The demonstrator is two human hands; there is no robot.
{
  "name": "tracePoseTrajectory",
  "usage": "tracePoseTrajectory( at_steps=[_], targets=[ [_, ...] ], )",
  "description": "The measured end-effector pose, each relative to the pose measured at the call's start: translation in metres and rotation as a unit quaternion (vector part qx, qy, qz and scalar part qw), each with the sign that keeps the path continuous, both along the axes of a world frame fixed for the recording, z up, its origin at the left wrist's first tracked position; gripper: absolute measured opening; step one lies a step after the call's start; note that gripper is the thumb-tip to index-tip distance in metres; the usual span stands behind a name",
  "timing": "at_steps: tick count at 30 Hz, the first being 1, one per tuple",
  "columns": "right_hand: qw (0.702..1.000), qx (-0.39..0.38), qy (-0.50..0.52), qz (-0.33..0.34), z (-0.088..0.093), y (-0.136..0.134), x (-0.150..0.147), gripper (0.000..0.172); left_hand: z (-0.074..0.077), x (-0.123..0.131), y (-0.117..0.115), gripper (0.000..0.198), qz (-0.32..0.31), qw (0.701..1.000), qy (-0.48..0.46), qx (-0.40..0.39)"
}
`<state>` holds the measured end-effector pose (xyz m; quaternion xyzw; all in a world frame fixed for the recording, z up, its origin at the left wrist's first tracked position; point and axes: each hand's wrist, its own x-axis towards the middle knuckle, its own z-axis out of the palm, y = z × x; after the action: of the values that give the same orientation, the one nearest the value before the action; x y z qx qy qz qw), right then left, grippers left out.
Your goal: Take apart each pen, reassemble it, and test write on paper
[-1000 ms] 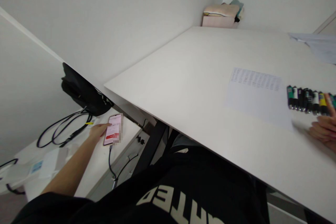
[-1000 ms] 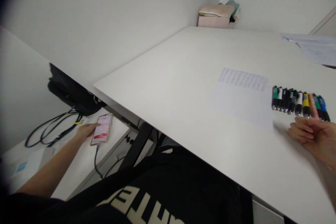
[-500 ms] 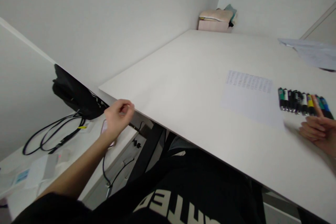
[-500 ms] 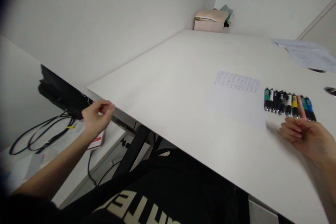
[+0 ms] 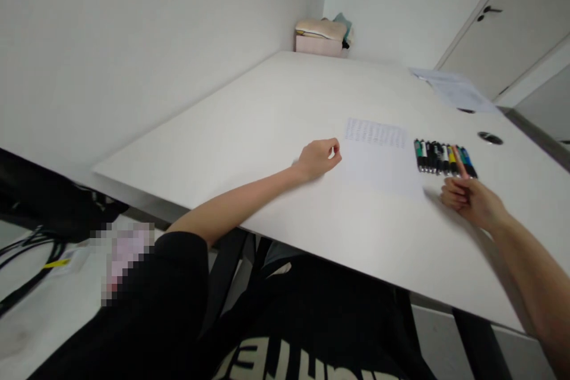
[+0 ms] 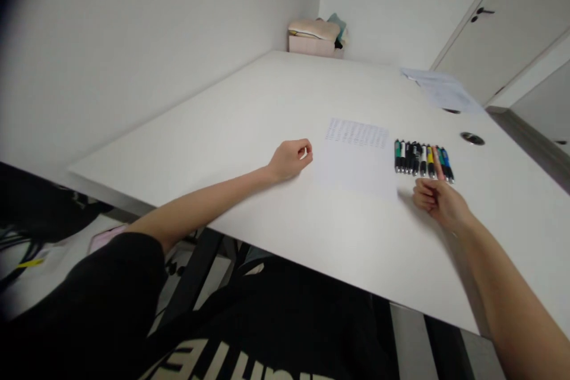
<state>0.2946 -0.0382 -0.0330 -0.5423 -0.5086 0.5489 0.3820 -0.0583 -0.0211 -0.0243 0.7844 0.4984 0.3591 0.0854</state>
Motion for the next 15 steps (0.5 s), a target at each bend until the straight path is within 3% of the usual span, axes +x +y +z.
tracePoseTrajectory(
  at_steps=[3,7,11,13,15],
  targets=[
    [0.998,-0.04,0.055,-0.008,0.0,0.001,0.001,0.034,-0.017,-0.01,0.006,0.01,0.014,0.998,0.038,-0.039],
    [0.997,-0.044,0.057,-0.007,0.0,0.0,-0.002,0.034,-0.024,-0.021,0.009,0.015,-0.009,0.997,0.056,-0.051],
    [0.997,0.007,-0.065,-0.039,0.005,0.006,0.007,0.031,-0.021,-0.018,0.007,0.025,-0.068,0.993,0.095,-0.03],
    [0.973,0.074,-0.191,-0.11,0.012,0.017,0.019,0.027,-0.019,-0.015,0.003,0.029,-0.109,0.987,0.119,-0.014],
    [0.955,0.088,-0.24,-0.153,0.021,0.032,0.032,0.021,-0.018,-0.012,-0.001,0.032,-0.151,0.978,0.146,0.003]
  ],
)
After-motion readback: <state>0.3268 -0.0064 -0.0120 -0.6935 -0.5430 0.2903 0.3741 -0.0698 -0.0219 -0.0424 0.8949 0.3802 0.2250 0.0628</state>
